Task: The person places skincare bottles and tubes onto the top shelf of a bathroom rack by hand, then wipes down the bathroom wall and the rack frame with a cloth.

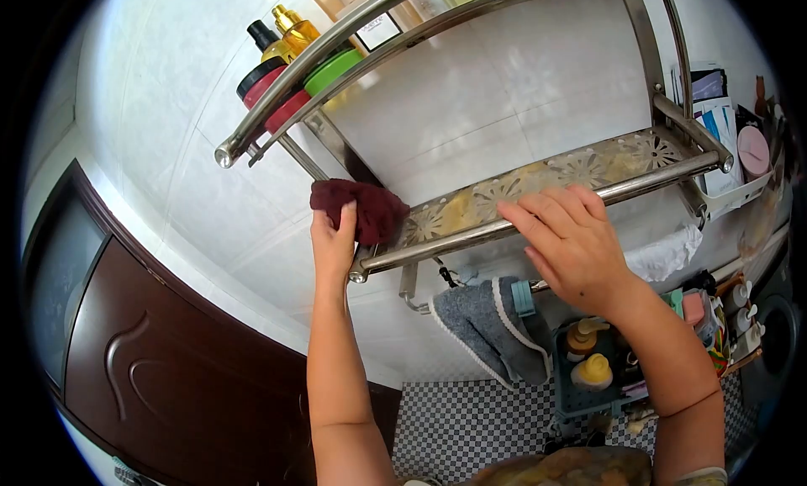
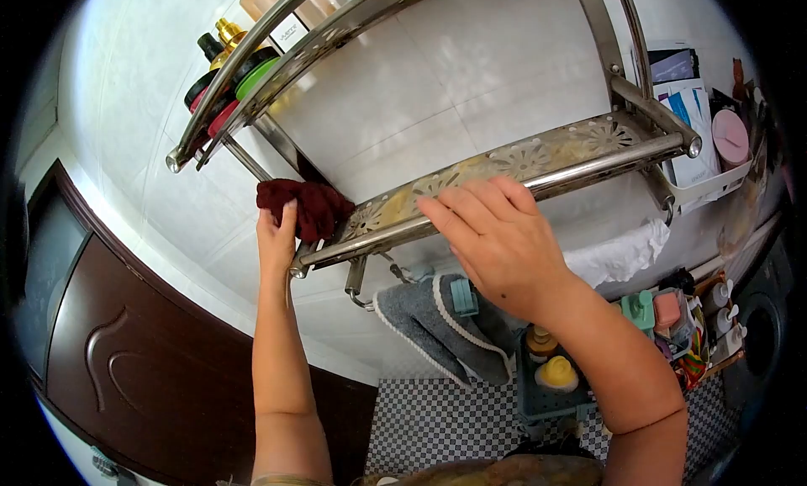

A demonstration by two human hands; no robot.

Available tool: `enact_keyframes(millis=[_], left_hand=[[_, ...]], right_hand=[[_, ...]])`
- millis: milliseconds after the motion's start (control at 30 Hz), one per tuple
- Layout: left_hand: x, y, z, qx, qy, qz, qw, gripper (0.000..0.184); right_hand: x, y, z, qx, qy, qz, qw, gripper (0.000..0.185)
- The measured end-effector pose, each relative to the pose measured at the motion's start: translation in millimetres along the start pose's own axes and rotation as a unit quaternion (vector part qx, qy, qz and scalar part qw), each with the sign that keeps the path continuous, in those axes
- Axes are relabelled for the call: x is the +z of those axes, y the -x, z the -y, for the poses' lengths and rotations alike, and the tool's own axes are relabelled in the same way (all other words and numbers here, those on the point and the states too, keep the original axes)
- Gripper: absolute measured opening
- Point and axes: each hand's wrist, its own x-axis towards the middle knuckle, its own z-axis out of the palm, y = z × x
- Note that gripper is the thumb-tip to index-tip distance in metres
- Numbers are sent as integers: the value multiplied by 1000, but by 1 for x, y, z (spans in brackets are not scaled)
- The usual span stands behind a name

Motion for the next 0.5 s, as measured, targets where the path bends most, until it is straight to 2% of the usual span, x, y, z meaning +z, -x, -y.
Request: enact_keyframes(millis=[33,167,233,267,300,333,367,433,500], left_hand=[[0,1,-4,7,-108,8,994,22],[-10,2,-1,11,-55,54,997,24],[-14,7,-8,-129,-19,12,991,24],[-15,10,-6,-129,-20,10,991,24],[-14,13,1,-155,168,-52,972,24],[-13,17,10,-173,350,-111,914,24],[-18,22,33,-135,388,-188,892,26],[-39,32,34,-97,411,-218,880,32],[-62,46,17,-106,501,-254,820,37]], right_hand=[[0,0,-1,-2,5,0,1000,43],[0,1,-1,-13,16,8,1000,43],[-2,-2,0,-16,16,11,1000,43],[-3,-2,0,-12,16,15,1000,43],[-3,-1,0,-13,16,15,1000,43],[-2,-1,0,-13,17,13,1000,43],[-2,0,0,-12,17,11,1000,43],[1,0,0,-14,22,9,1000,44],[0,0,0,-16,26,7,1000,44]])
